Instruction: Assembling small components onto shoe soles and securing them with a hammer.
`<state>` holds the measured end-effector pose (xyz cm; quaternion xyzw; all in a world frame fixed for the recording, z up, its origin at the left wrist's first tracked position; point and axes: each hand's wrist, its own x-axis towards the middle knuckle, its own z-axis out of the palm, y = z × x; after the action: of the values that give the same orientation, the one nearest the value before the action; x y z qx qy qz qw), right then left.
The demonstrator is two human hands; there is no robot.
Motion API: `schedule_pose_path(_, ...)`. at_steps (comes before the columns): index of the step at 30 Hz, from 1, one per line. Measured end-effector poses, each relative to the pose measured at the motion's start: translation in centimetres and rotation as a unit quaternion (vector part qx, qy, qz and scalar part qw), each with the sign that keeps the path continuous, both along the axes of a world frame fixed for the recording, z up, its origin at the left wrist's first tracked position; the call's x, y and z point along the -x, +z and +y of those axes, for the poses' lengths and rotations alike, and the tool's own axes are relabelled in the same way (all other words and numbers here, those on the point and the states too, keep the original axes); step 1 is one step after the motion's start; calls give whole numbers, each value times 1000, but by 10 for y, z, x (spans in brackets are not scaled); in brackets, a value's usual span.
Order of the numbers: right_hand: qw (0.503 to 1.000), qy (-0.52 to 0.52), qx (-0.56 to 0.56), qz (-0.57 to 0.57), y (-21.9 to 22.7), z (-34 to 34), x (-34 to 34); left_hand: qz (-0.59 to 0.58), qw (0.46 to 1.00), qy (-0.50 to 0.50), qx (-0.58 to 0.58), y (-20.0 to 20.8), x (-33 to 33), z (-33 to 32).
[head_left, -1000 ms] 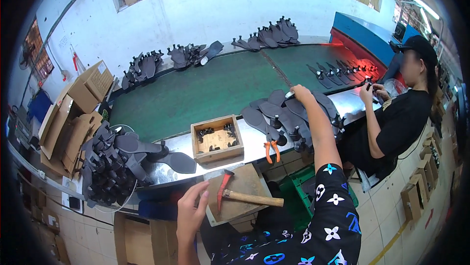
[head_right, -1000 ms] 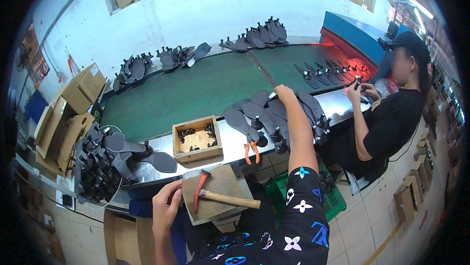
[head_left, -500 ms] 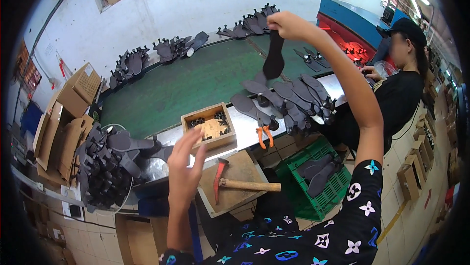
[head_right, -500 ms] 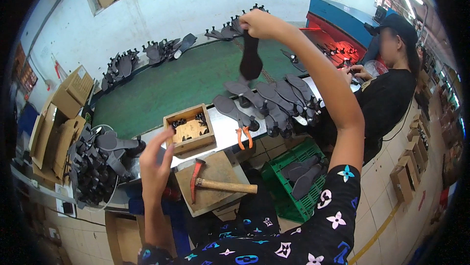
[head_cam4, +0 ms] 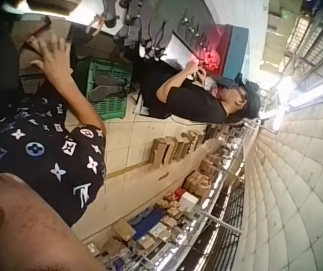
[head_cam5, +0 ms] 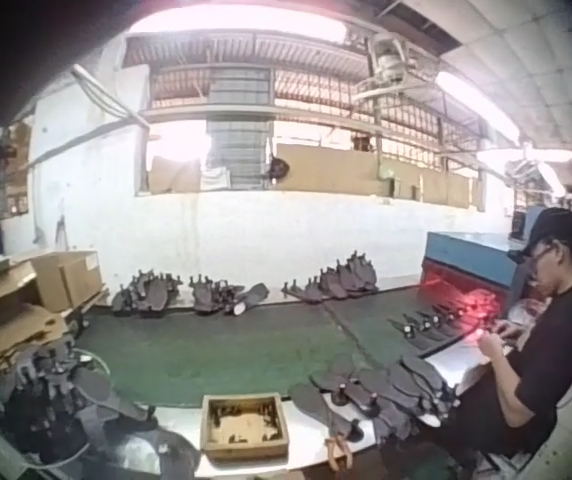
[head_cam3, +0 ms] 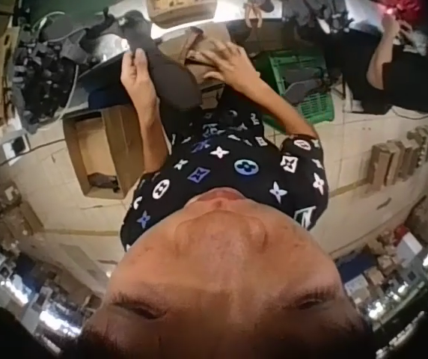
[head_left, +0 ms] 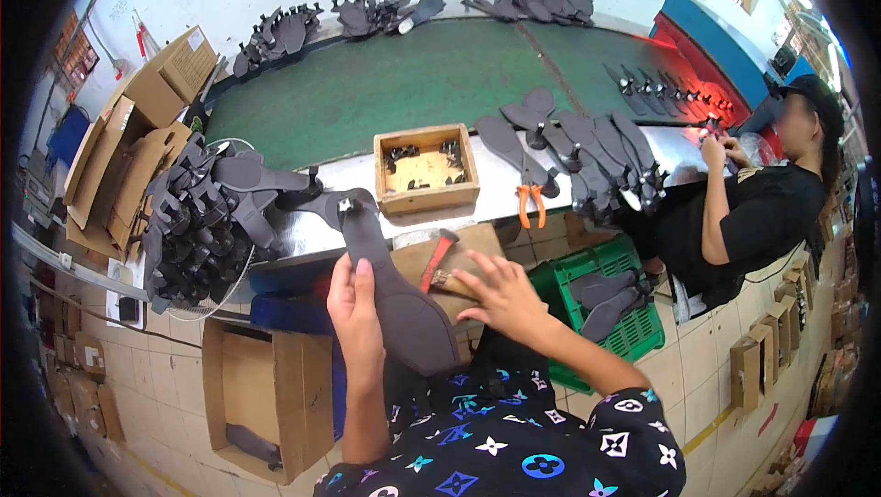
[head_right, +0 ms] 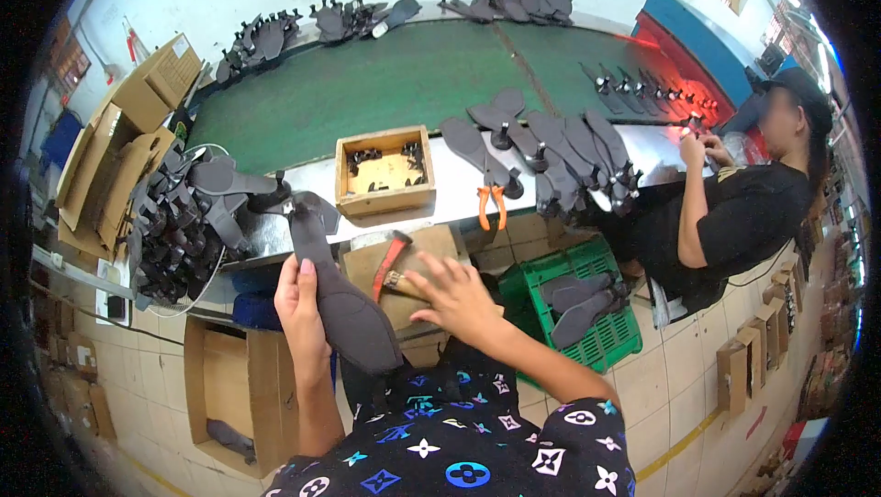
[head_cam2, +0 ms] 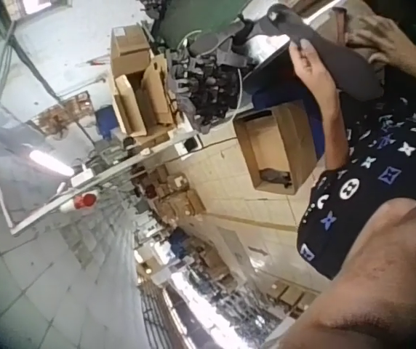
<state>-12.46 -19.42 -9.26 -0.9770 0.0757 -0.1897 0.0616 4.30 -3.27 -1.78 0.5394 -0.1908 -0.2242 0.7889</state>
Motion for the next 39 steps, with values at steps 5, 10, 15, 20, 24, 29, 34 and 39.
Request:
schedule_pose_path(5,973,-184,-137,-18,-15,4,74,-31,993,12,-110,-34,30,-15)
schedule_pose_path(10,851,-381,-357,-64,-50,1,150,-497,724,177,-445,-68,47,-59)
schedule_pose_path(15,650,-399,-598,-248,-51,29,194,-536,740,8,-406,-33,-43,-109)
schedule_pose_path(20,562,-337,-684,-320,-41,12,164,-551,602,-76,-573,-54,-148,-177)
schedule_pose_path(24,586,-287,-694,-304,-33,-1,146,-545,644,-135,-519,-42,-161,-187)
schedule_pose_path(29,651,-241,-677,-243,22,-22,109,-245,942,-115,-200,-6,-108,-155)
schedule_pose_path(34,753,-83,-596,-266,85,-24,41,-44,982,-176,-53,43,-18,-85)
schedule_pose_path(39,746,18,-615,-253,113,-8,-1,-34,982,-186,9,52,27,-44)
